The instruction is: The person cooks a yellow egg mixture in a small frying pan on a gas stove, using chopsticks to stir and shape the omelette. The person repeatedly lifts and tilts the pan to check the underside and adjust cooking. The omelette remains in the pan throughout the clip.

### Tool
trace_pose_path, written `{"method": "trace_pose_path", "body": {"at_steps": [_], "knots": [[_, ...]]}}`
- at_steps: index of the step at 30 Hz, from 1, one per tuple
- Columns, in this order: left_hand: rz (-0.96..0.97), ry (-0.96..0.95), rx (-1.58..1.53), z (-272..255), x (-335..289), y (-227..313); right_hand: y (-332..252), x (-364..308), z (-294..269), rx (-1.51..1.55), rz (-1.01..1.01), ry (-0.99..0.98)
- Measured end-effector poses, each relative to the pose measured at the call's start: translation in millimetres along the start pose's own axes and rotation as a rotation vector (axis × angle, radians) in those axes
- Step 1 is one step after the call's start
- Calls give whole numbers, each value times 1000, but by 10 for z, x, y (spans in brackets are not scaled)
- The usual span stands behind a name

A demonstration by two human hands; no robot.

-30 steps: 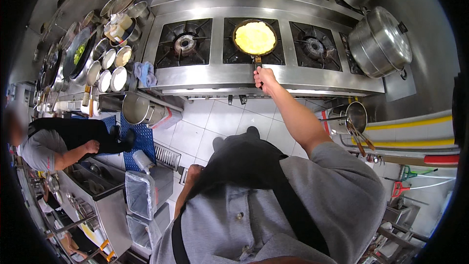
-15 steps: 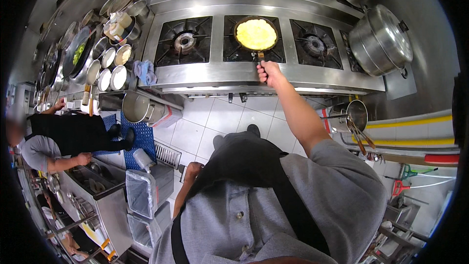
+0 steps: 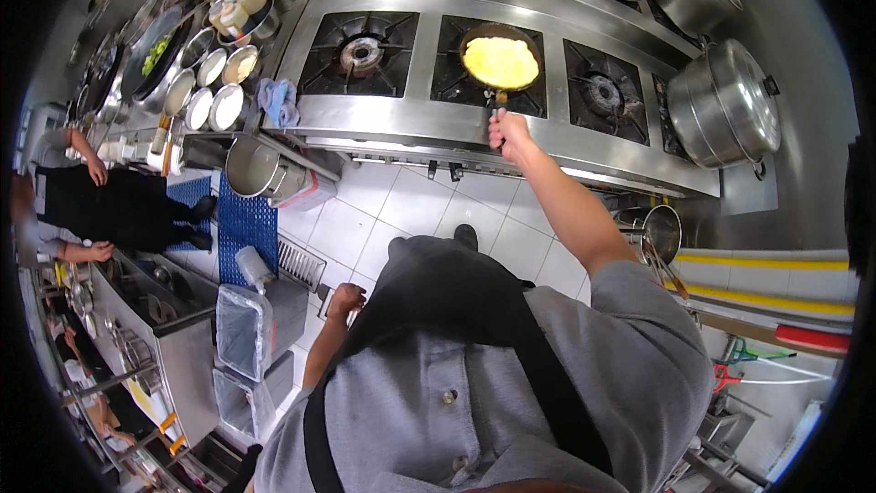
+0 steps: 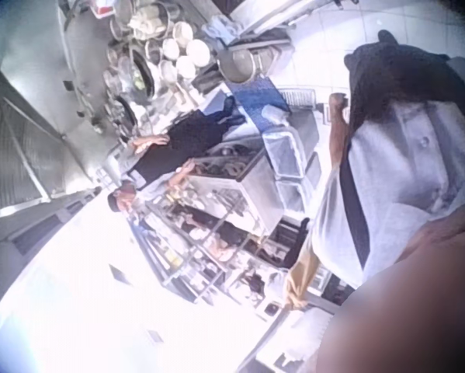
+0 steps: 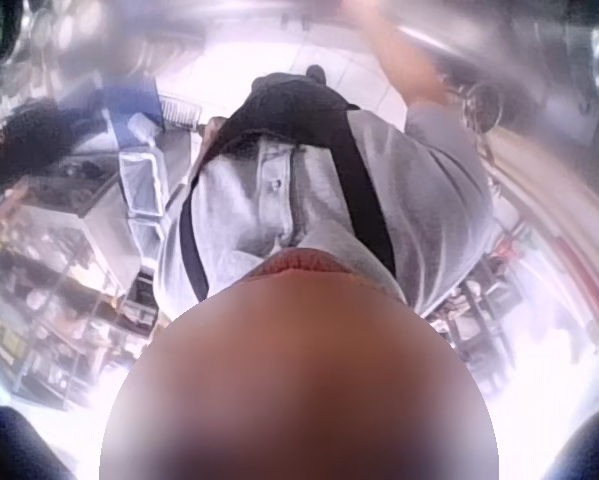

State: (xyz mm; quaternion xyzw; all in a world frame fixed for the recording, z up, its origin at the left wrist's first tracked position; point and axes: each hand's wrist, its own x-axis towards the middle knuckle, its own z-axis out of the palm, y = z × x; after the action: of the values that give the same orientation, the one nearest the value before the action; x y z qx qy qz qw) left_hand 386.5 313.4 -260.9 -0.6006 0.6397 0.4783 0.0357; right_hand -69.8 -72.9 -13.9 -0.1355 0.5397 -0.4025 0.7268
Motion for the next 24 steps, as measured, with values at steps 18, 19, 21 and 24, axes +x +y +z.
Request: {"method": "trace_pose_path", "body": {"at_steps": [18,19,21,24], "knots": [[-438,435,-510,-169,-131,1067,696,425,-1076,22,-165,-169],[-439,465,-478,-118,-83,1077,996,634,-1366,-151,-145,-262],[-437,580,-607,-299,-195,1198,1332,498,-1141,-233,378,-257],[-314,1022,-616,-780,-842,1841,1817,-248,-42,-611,419,-227]]}}
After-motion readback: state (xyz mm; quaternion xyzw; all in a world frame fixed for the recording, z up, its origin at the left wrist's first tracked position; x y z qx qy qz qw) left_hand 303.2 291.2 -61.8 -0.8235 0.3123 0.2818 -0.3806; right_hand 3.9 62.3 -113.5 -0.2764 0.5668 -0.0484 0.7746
